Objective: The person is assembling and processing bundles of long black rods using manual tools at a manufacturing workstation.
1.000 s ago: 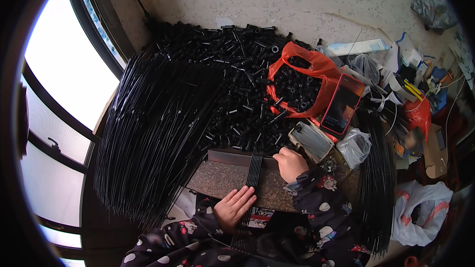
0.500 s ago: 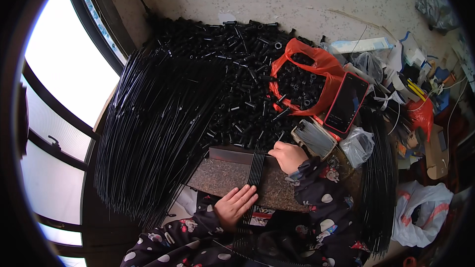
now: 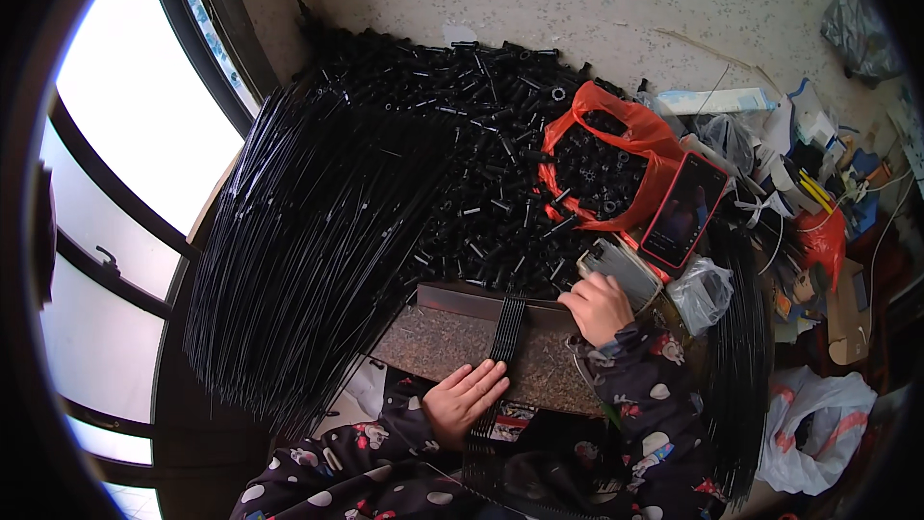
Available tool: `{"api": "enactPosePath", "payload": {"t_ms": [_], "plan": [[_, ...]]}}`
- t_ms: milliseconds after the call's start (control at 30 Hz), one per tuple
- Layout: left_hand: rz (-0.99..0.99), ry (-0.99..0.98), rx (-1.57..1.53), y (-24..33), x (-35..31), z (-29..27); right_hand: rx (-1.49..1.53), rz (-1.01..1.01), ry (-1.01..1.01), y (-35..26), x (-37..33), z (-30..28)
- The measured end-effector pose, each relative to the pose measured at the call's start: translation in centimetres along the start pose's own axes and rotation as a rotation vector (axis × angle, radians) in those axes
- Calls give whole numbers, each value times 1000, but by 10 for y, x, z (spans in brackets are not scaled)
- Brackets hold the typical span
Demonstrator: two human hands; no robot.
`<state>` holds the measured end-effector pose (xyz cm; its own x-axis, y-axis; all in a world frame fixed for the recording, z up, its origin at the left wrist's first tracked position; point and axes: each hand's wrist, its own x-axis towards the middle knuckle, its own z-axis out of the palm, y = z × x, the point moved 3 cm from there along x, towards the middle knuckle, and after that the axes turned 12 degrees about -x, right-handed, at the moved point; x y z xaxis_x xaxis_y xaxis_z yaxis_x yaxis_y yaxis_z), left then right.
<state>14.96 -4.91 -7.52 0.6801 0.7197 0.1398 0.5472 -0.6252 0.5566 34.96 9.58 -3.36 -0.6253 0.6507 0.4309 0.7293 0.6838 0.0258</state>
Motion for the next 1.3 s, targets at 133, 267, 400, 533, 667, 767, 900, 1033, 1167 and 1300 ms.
{"api": "enactPosePath", "payload": {"t_ms": [133,267,400,533,667,767,900,1033,1167,1300], "plan": [[5,22,-17,2,2,-4,146,52,-156,1,-15,2],[14,-2,17,-3,5,0,210,105,-221,1,-12,4],[6,-21,38,4,2,-1,222,124,-170,4,-15,5],[12,-38,111,1,0,4,291,74,-191,2,-10,13],[42,-22,185,-2,-2,12,263,148,-124,-7,1,27],[48,-6,155,1,3,8,262,154,-120,-8,2,26],[6,-1,85,9,-7,9,-8,508,10,47,-8,-12],[-7,-8,111,13,-10,8,-62,263,-35,70,-33,-5],[-36,-10,58,17,-9,5,-107,308,-10,68,-37,-3],[-35,-10,72,17,-7,6,-137,293,34,50,-23,-16]]}}
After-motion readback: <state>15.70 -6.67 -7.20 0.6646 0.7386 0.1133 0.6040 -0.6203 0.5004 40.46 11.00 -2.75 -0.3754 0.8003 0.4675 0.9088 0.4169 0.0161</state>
